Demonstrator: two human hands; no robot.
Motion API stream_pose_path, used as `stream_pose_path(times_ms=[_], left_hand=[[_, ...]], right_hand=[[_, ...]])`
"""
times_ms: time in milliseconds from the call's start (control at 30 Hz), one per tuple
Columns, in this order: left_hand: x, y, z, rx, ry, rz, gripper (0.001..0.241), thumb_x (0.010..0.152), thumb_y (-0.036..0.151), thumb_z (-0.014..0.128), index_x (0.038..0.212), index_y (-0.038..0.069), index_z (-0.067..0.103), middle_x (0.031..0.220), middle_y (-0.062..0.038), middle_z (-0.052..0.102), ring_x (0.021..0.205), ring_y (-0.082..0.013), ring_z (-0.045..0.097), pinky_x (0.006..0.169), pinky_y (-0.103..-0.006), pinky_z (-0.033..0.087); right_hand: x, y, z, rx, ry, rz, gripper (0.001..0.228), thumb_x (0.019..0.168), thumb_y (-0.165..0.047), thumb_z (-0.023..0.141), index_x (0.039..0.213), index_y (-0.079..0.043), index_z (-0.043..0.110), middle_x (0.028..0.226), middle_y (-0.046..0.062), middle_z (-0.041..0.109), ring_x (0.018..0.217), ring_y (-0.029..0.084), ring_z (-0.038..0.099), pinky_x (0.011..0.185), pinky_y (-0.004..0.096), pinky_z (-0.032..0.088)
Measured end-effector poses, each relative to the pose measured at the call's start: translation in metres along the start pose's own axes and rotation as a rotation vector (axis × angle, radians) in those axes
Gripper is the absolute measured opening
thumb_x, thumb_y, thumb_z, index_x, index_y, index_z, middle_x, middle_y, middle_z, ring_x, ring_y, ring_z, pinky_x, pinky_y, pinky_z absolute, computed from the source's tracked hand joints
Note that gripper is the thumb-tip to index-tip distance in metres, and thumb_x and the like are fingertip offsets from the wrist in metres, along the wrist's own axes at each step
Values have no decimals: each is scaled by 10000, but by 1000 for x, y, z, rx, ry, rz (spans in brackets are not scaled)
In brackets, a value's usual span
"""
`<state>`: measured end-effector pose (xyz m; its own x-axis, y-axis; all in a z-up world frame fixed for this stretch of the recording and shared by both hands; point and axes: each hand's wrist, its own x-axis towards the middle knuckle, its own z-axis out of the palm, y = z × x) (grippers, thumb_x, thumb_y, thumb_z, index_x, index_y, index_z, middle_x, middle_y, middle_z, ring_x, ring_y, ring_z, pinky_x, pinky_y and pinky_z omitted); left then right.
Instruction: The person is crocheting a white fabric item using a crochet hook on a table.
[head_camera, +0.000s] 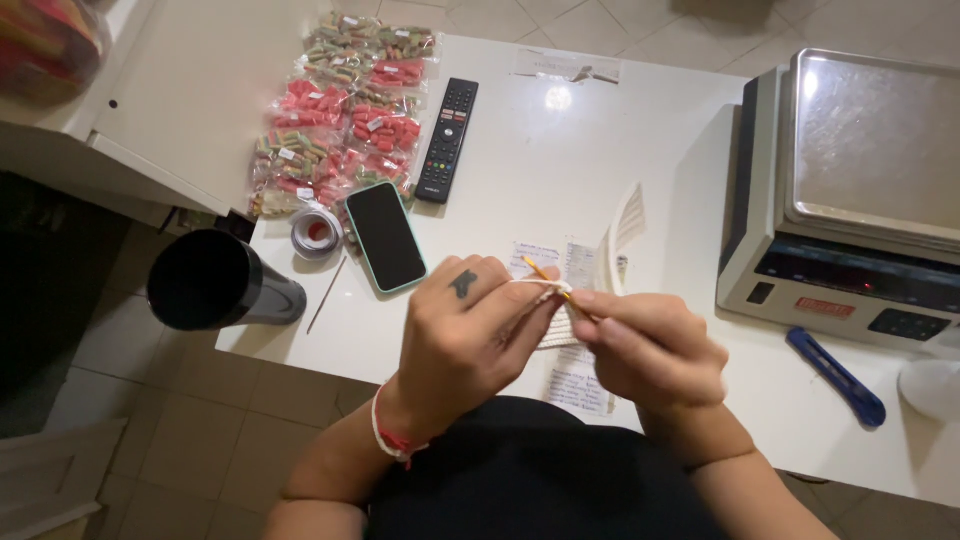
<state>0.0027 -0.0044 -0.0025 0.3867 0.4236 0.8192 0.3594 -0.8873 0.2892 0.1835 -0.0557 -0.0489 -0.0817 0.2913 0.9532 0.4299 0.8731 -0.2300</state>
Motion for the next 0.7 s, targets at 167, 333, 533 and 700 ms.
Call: stream_pose_path(times_ms=[167, 333, 533, 700], left_hand=[[-7, 2, 7, -857, -13, -470, 56, 907, 98, 779, 956, 72, 780, 630, -15, 536, 597, -43, 486, 501, -241, 426], [-7, 3, 3, -784, -43, -438, 27, 886, 79, 791, 888, 68, 766, 618, -26, 529, 553, -80, 495, 475, -241, 416], [-8, -3, -1, -631, -63, -379, 47, 881, 94, 757, 837, 82, 770, 608, -34, 528, 518, -136, 522, 489, -270, 473], [-9, -4, -2, -637, -80, -365, 56, 868, 96, 738, 819, 94, 765, 619, -33, 528, 539, -163, 527, 519, -290, 490]], right_hand=[[-6, 6, 11, 349, 357, 562, 148, 961, -178, 746, 972, -92, 626, 823, 211, 734, 544, 53, 554, 527, 159, 410], [-13, 14, 7, 517, 418, 706, 231, 1009, -212, 686, 975, -95, 490, 776, 235, 674, 581, 134, 621, 592, 161, 433], [-7, 21, 1, 470, 431, 715, 269, 1027, -246, 652, 985, -91, 435, 733, 221, 633, 480, 120, 529, 494, 181, 398], [3, 12, 8, 554, 450, 770, 217, 1035, -170, 629, 982, -101, 431, 717, 209, 612, 433, 98, 460, 445, 193, 381]])
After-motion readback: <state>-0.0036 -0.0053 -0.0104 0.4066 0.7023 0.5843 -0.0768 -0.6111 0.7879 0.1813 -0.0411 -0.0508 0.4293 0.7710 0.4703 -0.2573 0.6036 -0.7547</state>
